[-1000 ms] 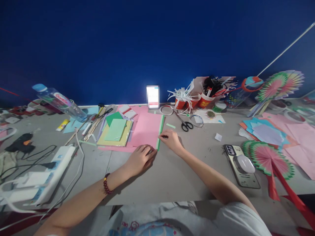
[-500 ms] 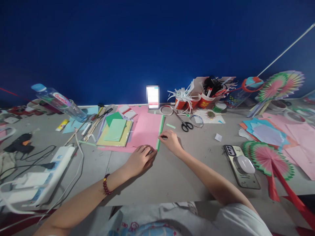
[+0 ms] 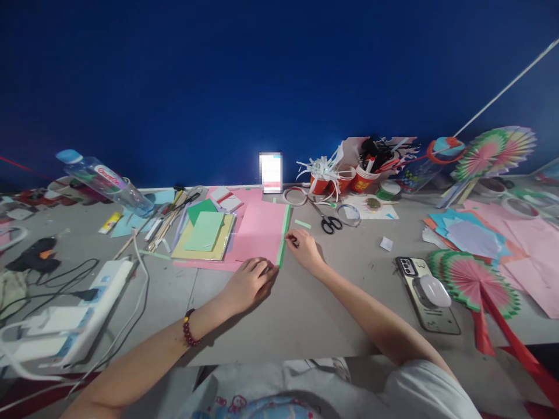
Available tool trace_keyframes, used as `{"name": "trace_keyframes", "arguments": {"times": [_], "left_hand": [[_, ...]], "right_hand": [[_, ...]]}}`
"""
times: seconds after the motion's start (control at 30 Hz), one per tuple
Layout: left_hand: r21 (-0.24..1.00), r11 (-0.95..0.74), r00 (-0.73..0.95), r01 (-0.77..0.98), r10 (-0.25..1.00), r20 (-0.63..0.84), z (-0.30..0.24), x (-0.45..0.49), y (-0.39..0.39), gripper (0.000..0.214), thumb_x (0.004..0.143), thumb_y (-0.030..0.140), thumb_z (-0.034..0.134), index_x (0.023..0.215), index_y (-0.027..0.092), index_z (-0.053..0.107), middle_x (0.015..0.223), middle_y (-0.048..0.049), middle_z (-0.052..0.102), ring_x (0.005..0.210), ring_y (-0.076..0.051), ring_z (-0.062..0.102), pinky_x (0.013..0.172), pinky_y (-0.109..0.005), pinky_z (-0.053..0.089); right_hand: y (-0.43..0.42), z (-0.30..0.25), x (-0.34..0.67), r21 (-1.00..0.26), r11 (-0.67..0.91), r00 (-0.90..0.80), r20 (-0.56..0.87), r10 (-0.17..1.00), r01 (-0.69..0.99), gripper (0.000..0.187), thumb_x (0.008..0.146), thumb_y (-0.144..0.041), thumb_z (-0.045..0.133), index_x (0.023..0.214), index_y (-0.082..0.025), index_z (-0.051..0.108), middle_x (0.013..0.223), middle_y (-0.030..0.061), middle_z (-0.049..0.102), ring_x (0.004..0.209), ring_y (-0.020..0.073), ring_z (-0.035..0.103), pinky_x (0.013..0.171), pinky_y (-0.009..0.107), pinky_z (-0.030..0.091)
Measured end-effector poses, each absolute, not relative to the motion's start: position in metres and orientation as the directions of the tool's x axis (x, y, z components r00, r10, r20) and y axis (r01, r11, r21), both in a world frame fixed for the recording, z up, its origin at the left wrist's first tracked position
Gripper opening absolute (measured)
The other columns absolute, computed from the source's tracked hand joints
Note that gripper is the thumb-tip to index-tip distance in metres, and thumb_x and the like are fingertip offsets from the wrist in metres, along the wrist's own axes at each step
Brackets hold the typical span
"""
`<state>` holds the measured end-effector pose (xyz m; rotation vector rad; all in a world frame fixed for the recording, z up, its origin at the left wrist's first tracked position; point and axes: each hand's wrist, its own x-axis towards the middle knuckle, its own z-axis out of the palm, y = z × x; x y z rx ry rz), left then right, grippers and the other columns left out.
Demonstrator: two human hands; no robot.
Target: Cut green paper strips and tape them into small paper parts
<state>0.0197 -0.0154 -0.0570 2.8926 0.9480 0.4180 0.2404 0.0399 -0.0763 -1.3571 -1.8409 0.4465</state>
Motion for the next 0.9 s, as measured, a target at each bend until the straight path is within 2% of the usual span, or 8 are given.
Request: {"name": "trace_keyframes", "arguments": {"times": [0.07, 0.17, 0.23, 0.3, 0.5, 0.9], "left_hand": [[0.153, -0.806, 0.771, 0.572, 0.591, 0.237, -0.057, 0.02, -0.016, 0.038, 0.092, 0.022, 0.046, 0.129, 0.017, 0.053, 0.104, -0.0109, 0.058, 0.103, -0.026, 0.051, 0.088, -0.041, 0.046], [0.166, -0.802, 0.766, 0.574, 0.597, 0.239, -0.058, 0.02, -0.016, 0.037, 0.092, 0.021, 0.046, 0.128, 0.016, 0.053, 0.107, -0.0109, 0.059, 0.105, -0.026, 0.051, 0.089, -0.041, 0.046], [0.173, -0.8, 0.764, 0.574, 0.6, 0.238, -0.058, 0.02, -0.016, 0.036, 0.091, 0.021, 0.046, 0.126, 0.016, 0.054, 0.107, -0.0106, 0.059, 0.104, -0.025, 0.052, 0.089, -0.041, 0.046], [0.176, -0.797, 0.759, 0.578, 0.604, 0.241, -0.058, 0.021, -0.016, 0.033, 0.091, 0.02, 0.046, 0.123, 0.017, 0.055, 0.105, -0.0103, 0.06, 0.102, -0.025, 0.053, 0.088, -0.04, 0.047], [0.184, -0.798, 0.763, 0.574, 0.603, 0.235, -0.056, 0.021, -0.016, 0.036, 0.09, 0.02, 0.048, 0.125, 0.016, 0.054, 0.105, -0.0109, 0.059, 0.105, -0.025, 0.052, 0.09, -0.041, 0.046], [0.18, -0.799, 0.771, 0.573, 0.6, 0.211, -0.058, 0.018, -0.016, 0.041, 0.089, 0.022, 0.051, 0.129, 0.016, 0.051, 0.107, -0.0113, 0.056, 0.105, -0.026, 0.049, 0.091, -0.042, 0.044]], "right_hand": [[0.035, -0.072, 0.244, -0.621, 0.454, -0.223, 0.416, 0.882, 0.639, 0.019, 0.086, -0.016, 0.049, 0.089, -0.02, 0.068, 0.084, 0.0062, 0.069, 0.078, 0.0186, 0.062, 0.07, 0.031, 0.053], [0.023, -0.065, 0.249, -0.428, 0.623, -0.45, 0.442, 0.776, 0.655, 0.024, 0.089, -0.017, 0.049, 0.099, -0.02, 0.07, 0.098, 0.009, 0.071, 0.091, 0.0209, 0.063, 0.082, 0.036, 0.052], [0.015, -0.061, 0.25, -0.289, 0.702, -0.571, 0.424, 0.703, 0.651, 0.025, 0.09, -0.018, 0.05, 0.105, -0.02, 0.071, 0.106, 0.0097, 0.071, 0.097, 0.0226, 0.063, 0.084, 0.038, 0.051], [0.009, -0.058, 0.25, -0.203, 0.742, -0.642, 0.391, 0.66, 0.639, 0.027, 0.09, -0.019, 0.051, 0.11, -0.019, 0.07, 0.11, 0.0101, 0.071, 0.103, 0.0242, 0.063, 0.085, 0.039, 0.051], [0.01, -0.057, 0.249, -0.178, 0.691, -0.628, 0.308, 0.715, 0.701, 0.034, 0.092, -0.019, 0.048, 0.12, -0.019, 0.065, 0.117, 0.0089, 0.07, 0.11, 0.0253, 0.06, 0.088, 0.041, 0.05], [0.013, -0.062, 0.248, -0.131, 0.625, -0.57, 0.299, 0.765, 0.769, 0.036, 0.096, -0.022, 0.045, 0.128, -0.023, 0.06, 0.125, 0.0054, 0.066, 0.116, 0.0267, 0.056, 0.09, 0.043, 0.045]]}}
